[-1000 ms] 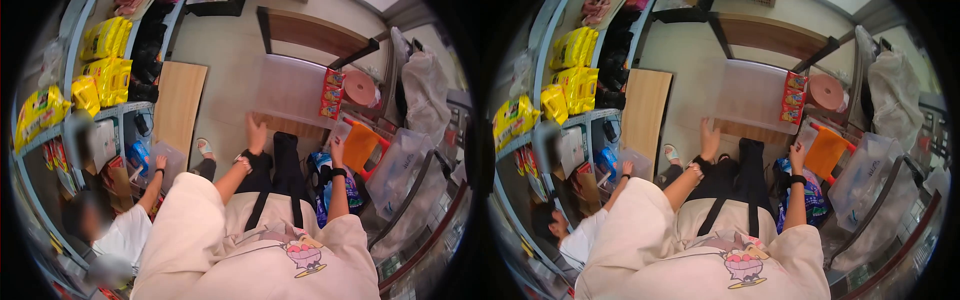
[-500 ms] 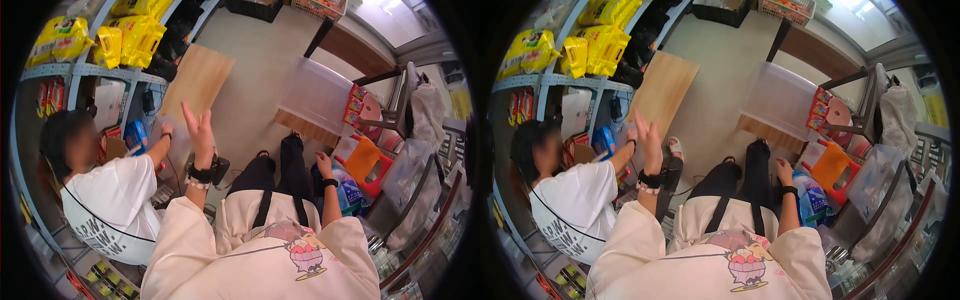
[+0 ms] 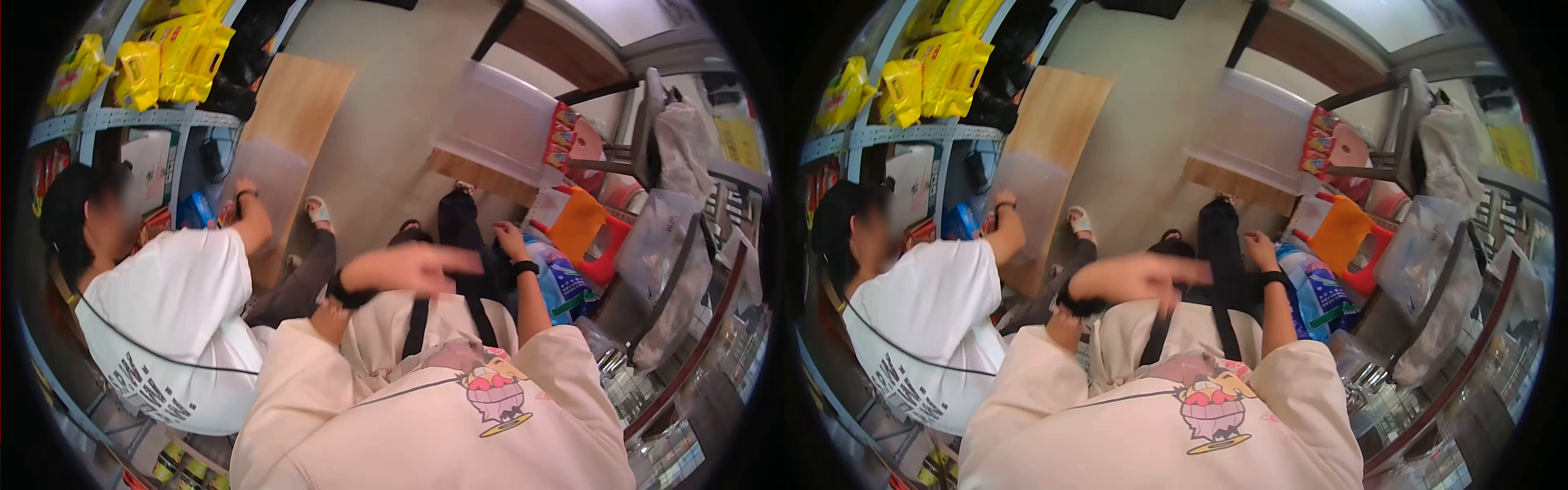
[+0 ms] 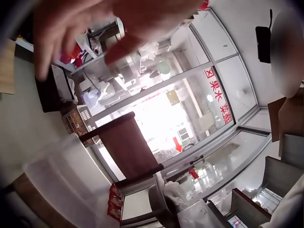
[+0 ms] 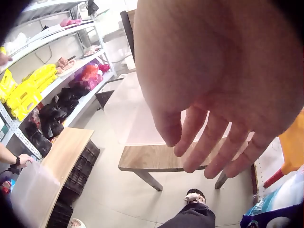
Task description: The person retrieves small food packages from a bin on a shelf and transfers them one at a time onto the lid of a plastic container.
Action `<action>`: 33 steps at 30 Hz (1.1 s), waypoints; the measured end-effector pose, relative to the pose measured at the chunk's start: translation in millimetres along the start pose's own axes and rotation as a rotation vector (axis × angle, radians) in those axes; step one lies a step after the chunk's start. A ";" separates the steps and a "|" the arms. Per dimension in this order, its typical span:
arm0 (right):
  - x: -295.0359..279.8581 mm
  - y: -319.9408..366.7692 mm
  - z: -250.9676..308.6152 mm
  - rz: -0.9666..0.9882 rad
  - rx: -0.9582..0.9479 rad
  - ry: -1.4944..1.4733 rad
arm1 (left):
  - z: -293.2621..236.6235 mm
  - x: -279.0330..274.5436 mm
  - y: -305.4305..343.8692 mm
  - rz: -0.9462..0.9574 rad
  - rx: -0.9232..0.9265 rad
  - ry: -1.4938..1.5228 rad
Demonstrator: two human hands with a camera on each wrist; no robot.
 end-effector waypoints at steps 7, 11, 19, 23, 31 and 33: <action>7.4 -26.4 -26.8 -0.028 -0.102 0.026 | -103.3 73.6 6.4 0.702 0.550 -0.136; -4.0 1.4 11.4 0.075 0.062 -0.100 | -114.8 80.7 -14.4 0.935 0.576 -0.154; -4.1 17.3 -3.5 -0.059 -0.018 -0.017 | -37.6 93.6 -57.0 0.628 -0.009 -0.479; -22.4 69.3 27.5 -0.144 -0.018 0.000 | -1.8 111.1 -32.8 0.681 -0.183 -0.663; -48.1 208.9 92.6 -0.399 -0.197 -0.008 | -1.7 161.0 -16.7 0.902 -0.186 -0.897; -58.8 239.0 118.8 -0.490 -0.212 -0.072 | 3.3 178.3 -21.0 1.007 -0.091 -0.906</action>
Point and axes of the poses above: each hand's wrist, its own y-axis away from the middle knuckle, its own x-axis out of the palm, z = x × y, the point moved 1 cm from there along -y, towards the middle knuckle, and after that the axes turned 13 degrees about -x, right-handed, at the moved point
